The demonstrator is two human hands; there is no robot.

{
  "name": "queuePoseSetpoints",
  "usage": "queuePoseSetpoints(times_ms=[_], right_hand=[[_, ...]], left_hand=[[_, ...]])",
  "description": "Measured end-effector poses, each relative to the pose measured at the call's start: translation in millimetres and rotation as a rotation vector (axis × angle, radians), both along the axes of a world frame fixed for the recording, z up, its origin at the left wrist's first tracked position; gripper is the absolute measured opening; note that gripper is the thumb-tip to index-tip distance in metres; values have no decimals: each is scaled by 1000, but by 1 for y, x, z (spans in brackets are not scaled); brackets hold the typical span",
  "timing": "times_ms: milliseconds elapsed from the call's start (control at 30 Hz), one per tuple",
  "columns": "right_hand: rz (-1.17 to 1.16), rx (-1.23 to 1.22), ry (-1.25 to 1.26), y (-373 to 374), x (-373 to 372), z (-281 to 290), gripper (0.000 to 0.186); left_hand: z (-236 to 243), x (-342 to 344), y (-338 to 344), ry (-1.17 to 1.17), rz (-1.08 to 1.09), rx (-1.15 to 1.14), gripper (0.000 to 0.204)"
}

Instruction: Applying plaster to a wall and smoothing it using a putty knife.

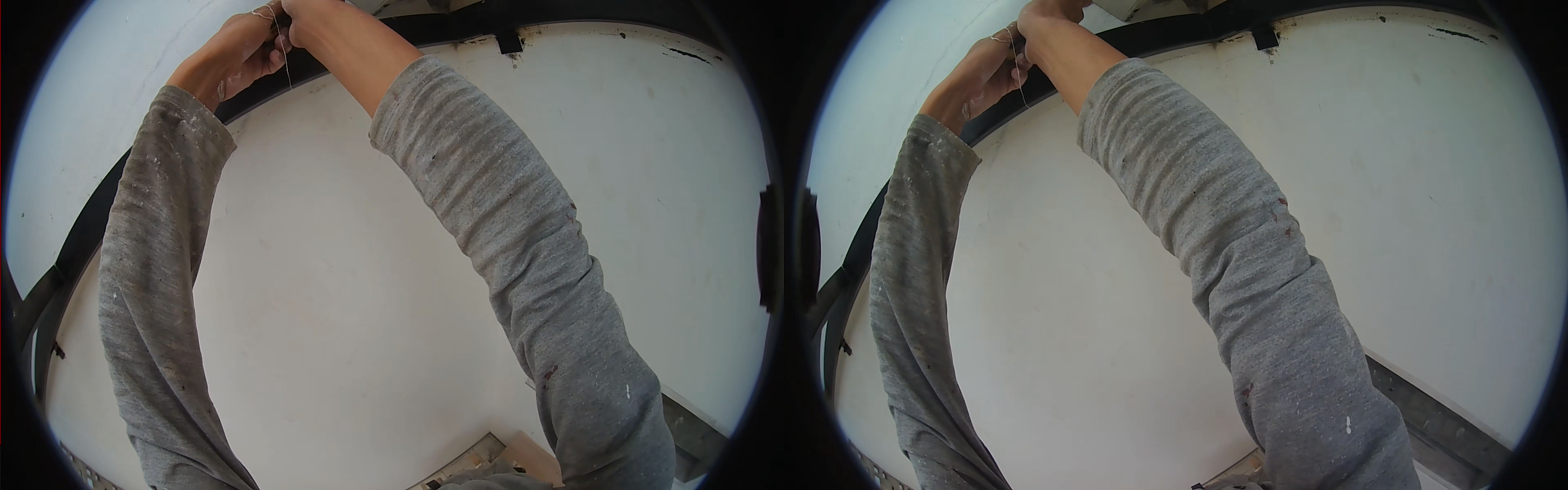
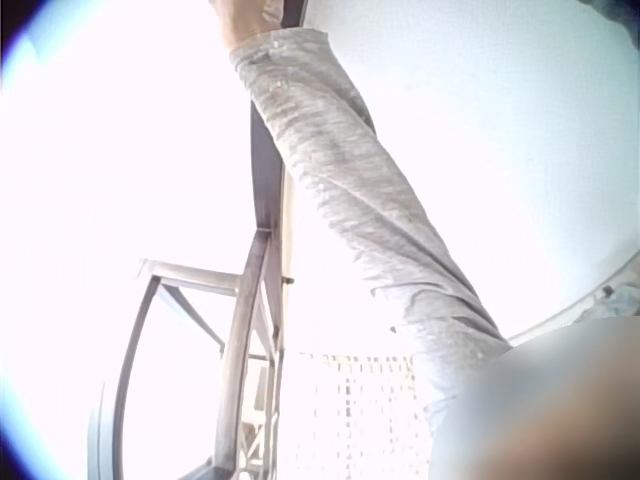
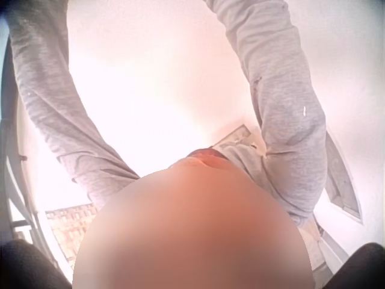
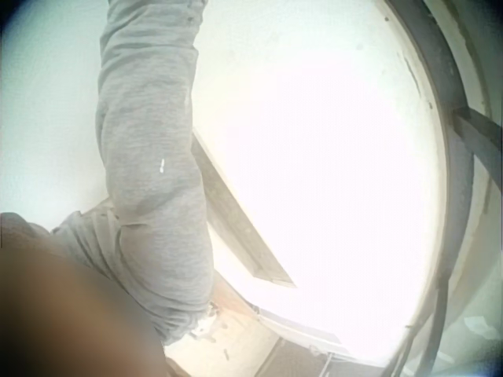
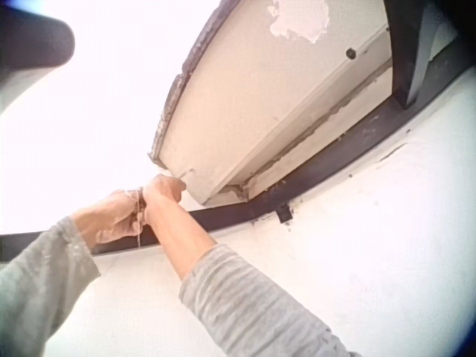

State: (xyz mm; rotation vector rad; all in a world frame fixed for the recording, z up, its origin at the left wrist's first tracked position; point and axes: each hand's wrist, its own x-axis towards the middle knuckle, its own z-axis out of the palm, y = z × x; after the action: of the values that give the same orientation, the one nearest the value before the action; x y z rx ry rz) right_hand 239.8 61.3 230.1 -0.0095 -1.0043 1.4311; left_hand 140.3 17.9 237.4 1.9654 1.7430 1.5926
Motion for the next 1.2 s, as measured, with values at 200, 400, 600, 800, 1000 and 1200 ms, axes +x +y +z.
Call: queuePoseSetpoints(times_ms=[200, 400, 600, 800, 1000, 1200], right_hand=[[59, 109, -10, 41, -14, 8, 38], [148, 209, -77, 53, -14, 11, 37], [-461, 97, 77, 30, -54, 2, 36], [162, 319, 54, 39, -11, -1, 32], [328, 402, 188, 87, -38, 17, 27], [314, 304, 331, 56, -26, 15, 27]], left_hand=[[1, 1, 22, -97, -51, 86, 31], [5, -3, 28, 130, 194, -59, 26], [-5, 3, 29, 302, 384, 141, 44], [-4, 16, 11, 565, 698, 337, 52], [-18, 37, 24, 725, 874, 426, 56], [8, 27, 0, 737, 686, 298, 54]])
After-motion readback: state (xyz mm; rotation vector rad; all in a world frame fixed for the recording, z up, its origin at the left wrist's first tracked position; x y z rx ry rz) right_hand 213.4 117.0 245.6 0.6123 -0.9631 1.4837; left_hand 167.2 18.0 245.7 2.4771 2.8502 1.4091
